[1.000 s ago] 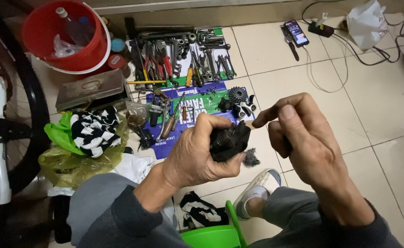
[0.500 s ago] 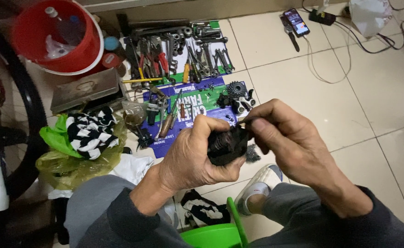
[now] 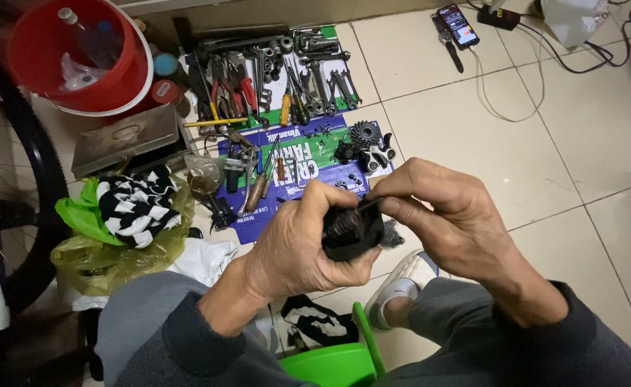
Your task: The person sits on a low stool and cleans a black bicycle derailleur using a steel wool pad. They scrub the component thoroughly, rotating it to clean different sides and crevices, and occasionally wipe it with a black cloth.
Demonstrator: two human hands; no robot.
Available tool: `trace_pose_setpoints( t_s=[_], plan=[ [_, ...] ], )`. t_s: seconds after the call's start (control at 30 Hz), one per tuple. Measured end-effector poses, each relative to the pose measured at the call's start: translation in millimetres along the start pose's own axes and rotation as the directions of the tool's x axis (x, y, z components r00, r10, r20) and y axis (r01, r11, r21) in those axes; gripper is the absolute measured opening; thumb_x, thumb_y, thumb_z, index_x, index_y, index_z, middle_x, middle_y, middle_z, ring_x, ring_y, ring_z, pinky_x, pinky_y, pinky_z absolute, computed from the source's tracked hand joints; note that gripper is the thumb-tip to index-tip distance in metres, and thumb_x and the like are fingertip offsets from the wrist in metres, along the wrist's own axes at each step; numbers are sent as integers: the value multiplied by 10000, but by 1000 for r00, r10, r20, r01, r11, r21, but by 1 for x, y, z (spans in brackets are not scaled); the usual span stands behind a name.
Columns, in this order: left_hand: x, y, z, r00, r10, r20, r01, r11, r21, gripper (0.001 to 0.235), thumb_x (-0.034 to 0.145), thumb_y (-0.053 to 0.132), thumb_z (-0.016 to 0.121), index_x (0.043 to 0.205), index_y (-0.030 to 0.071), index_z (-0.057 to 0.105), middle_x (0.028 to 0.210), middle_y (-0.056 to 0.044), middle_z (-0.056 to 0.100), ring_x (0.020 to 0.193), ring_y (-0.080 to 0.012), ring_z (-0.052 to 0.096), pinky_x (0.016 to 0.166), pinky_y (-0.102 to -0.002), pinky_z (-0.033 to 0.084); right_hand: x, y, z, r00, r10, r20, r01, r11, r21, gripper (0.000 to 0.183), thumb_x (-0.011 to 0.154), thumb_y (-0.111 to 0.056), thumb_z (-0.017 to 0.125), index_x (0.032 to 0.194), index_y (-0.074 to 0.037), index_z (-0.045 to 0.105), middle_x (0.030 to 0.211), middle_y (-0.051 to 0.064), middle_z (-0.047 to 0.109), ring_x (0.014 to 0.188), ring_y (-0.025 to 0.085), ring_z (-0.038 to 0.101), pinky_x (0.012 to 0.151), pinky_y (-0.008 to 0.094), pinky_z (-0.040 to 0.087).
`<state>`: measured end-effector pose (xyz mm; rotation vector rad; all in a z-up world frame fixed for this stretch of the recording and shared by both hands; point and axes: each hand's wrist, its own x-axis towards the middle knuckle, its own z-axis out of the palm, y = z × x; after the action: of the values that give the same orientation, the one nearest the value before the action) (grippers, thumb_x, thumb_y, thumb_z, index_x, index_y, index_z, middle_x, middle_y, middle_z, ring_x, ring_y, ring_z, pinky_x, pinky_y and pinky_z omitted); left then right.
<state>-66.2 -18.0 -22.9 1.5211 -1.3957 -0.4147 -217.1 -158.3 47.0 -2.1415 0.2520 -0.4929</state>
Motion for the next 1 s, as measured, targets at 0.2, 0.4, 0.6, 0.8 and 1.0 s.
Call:
trace_pose_setpoints(
  t_s=[0.2, 0.4, 0.6, 0.8, 1.0],
  plan=[
    [0, 2, -3, 999, 43, 20, -42, 998, -35, 636, 698, 330, 817, 1138, 52, 452, 880, -83, 698, 673, -245, 737, 537, -323, 564, 0, 11, -2, 991, -133, 8, 133, 991, -14, 168, 955, -99, 645, 1096, -28, 704, 957, 81, 706, 869, 187, 674, 798, 288, 580],
    [-1, 1, -5, 997, 70, 44, -68, 997, -43, 636, 703, 331, 820, 1142, 48, 456, 905, -83, 695, 703, -244, 736, 564, -325, 563, 1, 8, -2, 983, -181, 20, 182, 981, -69, 158, 950, -102, 636, 1042, -4, 718, 932, 91, 683, 884, 204, 663, 811, 302, 570],
    [-1, -1, -6, 991, 125, 37, -125, 992, -21, 605, 723, 311, 805, 1138, 36, 461, 970, -114, 712, 773, -270, 765, 598, -334, 595, -2, 2, 0, 1000, 3, 21, -3, 1000, 6, 147, 943, -69, 638, 1043, 1, 719, 981, 104, 741, 845, 179, 707, 762, 274, 578],
    [0, 0, -7, 987, 158, 34, -159, 987, 14, 597, 723, 289, 810, 1123, 20, 458, 929, -124, 717, 707, -258, 762, 531, -315, 594, -5, 1, 2, 981, -196, -16, 188, 959, -214, 144, 948, -84, 648, 1052, -16, 722, 894, 94, 701, 764, 174, 654, 693, 259, 561],
    [2, 9, -16, 982, -55, 182, 83, 984, -155, 590, 701, 324, 792, 1123, 82, 459, 889, -56, 693, 714, -188, 742, 534, -284, 572, -3, 5, 0, 958, -286, 4, 279, 934, -222, 134, 935, -63, 661, 1035, 10, 713, 945, 145, 679, 843, 245, 696, 782, 317, 601]
  ],
)
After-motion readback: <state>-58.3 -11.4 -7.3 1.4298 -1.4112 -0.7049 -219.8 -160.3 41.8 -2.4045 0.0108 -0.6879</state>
